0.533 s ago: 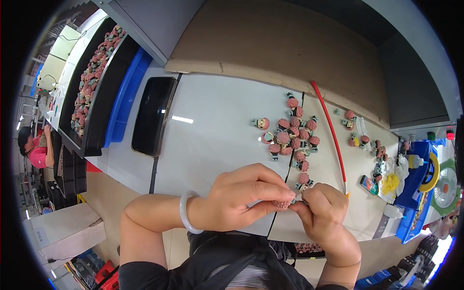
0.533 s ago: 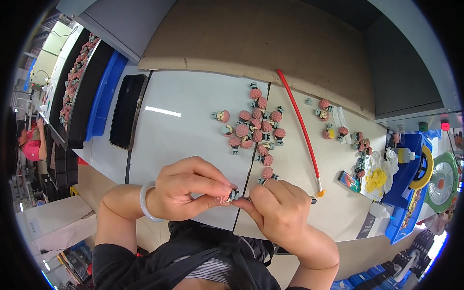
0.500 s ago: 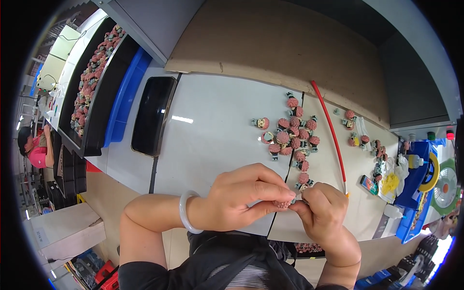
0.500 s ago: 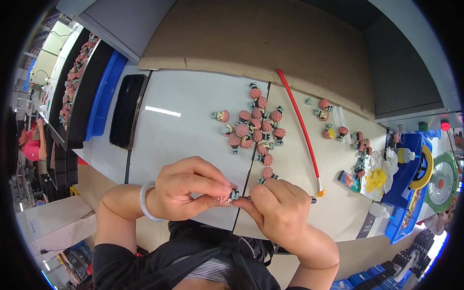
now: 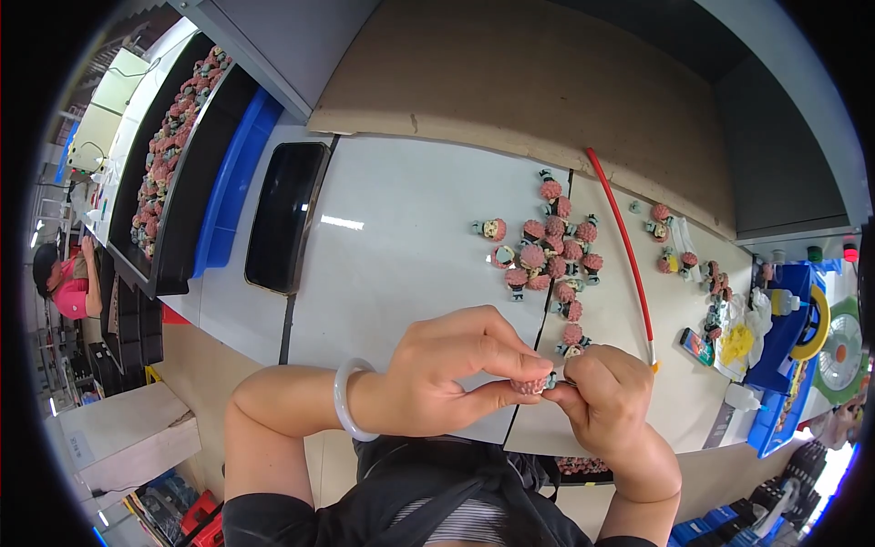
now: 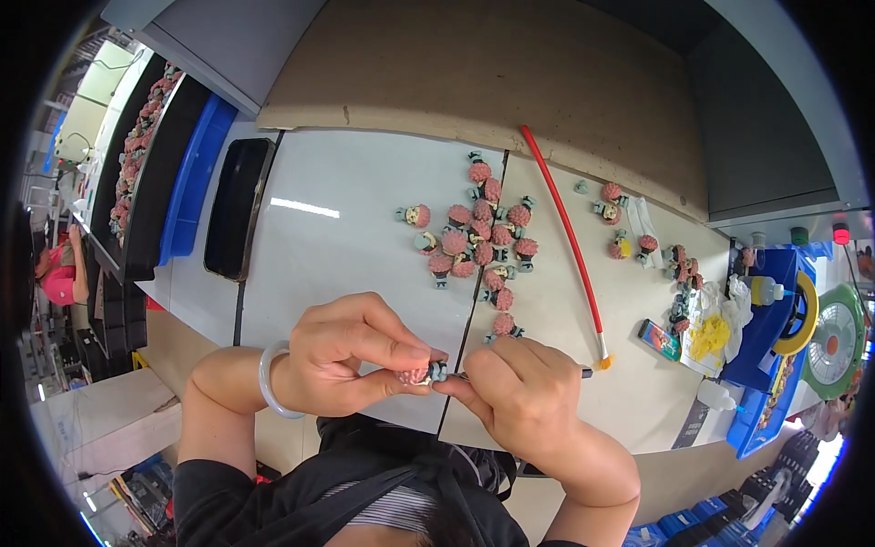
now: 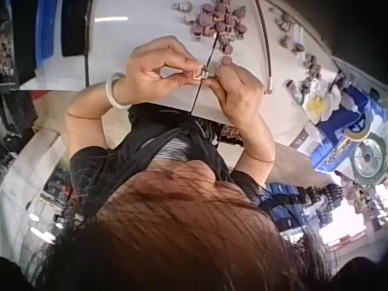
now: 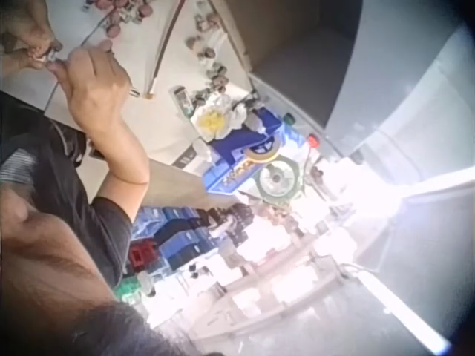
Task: Painting fine details onto small toy figurines using a paintbrush at a factory workstation.
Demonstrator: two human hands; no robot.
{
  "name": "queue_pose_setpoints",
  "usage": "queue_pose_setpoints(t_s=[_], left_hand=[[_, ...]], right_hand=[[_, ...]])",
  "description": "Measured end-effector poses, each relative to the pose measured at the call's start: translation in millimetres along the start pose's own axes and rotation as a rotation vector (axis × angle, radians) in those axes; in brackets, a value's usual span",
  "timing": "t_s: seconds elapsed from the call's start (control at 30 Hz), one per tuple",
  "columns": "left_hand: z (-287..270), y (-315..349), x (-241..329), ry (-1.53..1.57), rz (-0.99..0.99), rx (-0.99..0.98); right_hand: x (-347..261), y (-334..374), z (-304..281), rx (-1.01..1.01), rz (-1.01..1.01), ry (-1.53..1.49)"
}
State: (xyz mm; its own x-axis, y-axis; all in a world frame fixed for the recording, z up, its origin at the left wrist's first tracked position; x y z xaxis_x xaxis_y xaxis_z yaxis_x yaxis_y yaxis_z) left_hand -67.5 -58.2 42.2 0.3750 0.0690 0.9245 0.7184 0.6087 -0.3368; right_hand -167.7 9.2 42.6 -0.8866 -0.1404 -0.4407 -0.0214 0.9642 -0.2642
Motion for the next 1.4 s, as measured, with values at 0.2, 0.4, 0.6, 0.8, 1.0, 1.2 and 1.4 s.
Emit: queue_pose_setpoints(t_s=[0.2, 0.4, 0.6, 0.8, 1.0, 1.2, 1.4], left_hand=[[0.4, -0.7, 4.8, -0.032, 0.009, -0.005], [0.0, 0.0, 2.0, -0.016, 0.006, 0.012], [-0.4, -0.2, 2.5, -0.014, 0.004, 0.017], [1.3, -2.2, 3.6, -0.057, 0.018, -0.006], [2.3, -1.3, 2.8, -0.091, 0.002, -0.016], [0.0, -2.2, -2.6, -0.031, -0.017, -0.001], [3.2, -3.9, 0.7, -0.067, 0.0, -0.057]], right_hand=[[-3.3, -1.5, -1.6, 0.014, -0.013, 0.006], [-5.8, -0.5, -3.2, 0.018, -0.05, 0.04], [-5.5, -1.1, -3.8, 0.021, -0.039, 0.037], [0.3, -0.9, 1.5, -0.038, 0.016, -0.008], [7.9, 0.6, 6.9, -0.104, 0.097, -0.06], [4.7, -4.3, -1.4, 0.003, 0.056, -0.002], [0.4, -2.1, -2.1, 0.005, 0.013, 0.084]])
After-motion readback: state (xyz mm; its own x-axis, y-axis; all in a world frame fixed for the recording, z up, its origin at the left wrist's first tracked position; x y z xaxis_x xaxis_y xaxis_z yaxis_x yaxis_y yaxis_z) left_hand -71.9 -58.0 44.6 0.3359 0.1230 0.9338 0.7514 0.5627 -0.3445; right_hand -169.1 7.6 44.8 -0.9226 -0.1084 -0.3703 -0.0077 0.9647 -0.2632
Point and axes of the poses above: each hand's wrist, its own y-axis away from the middle knuckle, its own z-axis out of the palm, x = y × z, the point moved 9 cm from there along -y, towards the middle knuckle, and after that the axes turned 12 degrees about y, right-handed, at the moved point
